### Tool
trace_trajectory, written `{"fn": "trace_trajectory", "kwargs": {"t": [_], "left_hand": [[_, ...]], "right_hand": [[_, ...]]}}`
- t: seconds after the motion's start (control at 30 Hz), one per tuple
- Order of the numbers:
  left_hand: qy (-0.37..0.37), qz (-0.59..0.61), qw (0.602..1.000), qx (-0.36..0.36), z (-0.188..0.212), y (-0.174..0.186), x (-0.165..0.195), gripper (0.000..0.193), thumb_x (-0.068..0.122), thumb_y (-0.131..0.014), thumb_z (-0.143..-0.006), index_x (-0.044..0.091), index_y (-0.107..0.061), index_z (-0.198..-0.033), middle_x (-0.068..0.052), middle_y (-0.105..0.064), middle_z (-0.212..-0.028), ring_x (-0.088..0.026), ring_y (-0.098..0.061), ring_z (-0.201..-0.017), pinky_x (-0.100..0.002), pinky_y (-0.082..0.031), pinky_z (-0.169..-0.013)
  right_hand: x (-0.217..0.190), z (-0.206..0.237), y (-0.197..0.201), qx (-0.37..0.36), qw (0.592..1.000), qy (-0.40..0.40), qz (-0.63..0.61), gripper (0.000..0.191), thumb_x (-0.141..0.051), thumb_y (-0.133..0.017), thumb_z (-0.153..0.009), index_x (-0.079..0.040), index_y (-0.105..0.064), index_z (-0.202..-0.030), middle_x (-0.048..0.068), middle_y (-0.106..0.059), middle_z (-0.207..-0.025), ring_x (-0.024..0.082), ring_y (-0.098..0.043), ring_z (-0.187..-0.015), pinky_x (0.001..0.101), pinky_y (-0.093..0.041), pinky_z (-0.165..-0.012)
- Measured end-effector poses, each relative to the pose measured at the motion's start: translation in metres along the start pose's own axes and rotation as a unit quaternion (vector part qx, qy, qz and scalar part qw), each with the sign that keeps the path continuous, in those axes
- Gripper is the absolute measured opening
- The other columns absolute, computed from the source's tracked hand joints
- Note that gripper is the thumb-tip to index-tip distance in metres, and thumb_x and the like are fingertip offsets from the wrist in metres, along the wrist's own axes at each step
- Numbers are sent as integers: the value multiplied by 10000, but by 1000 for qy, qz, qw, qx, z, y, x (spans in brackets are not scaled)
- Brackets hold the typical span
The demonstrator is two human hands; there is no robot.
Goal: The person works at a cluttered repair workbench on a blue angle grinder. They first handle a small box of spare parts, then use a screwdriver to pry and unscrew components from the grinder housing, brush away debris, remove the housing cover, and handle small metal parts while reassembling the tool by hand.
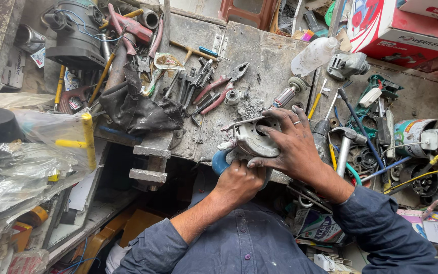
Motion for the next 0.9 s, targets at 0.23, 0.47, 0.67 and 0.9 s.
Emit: {"fn": "trace_trajectory", "kwargs": {"t": [0.23,0.47,0.67,0.9], "left_hand": [[2,7,1000,-16,-1,-2,1,87,156,-622,-816,88,-661,-779,-11,-601,-591,-153,-586,-531,-321,-444,-539],[16,39,999,4,-2,6,-2,171,168,-625,-881,103,-606,-724,-28,-607,-646,-174,-606,-595,-331,-455,-568],[29,45,999,-4,-6,5,-2,45,124,-611,-809,84,-610,-789,-41,-629,-677,-181,-635,-624,-331,-488,-611],[42,107,987,-114,-5,-10,-2,164,83,-659,-723,60,-620,-880,-64,-655,-685,-219,-671,-614,-360,-513,-544]], "right_hand": [[2,4,0,35,999,13,-28,825,-653,-823,-659,-36,-665,-1184,177,-499,-1417,390,-428,-1377,569,-284,-1189],[-2,46,12,141,987,68,35,743,-619,-826,-721,-97,-662,-1225,164,-487,-1383,373,-469,-1332,549,-392,-1146],[36,113,13,263,956,-116,-56,492,-462,-780,-877,-73,-616,-1129,151,-518,-1354,320,-541,-1259,433,-484,-1047],[53,176,-10,311,892,-299,-137,210,-93,-813,-921,-17,-618,-926,132,-590,-1227,264,-623,-1057,372,-515,-925]]}}
Point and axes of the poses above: each hand's wrist, its own z-axis away from the middle knuckle, its own y-axis out of the back of the hand, x = y × z, the point moved 8 cm from there along -z, towards the middle knuckle
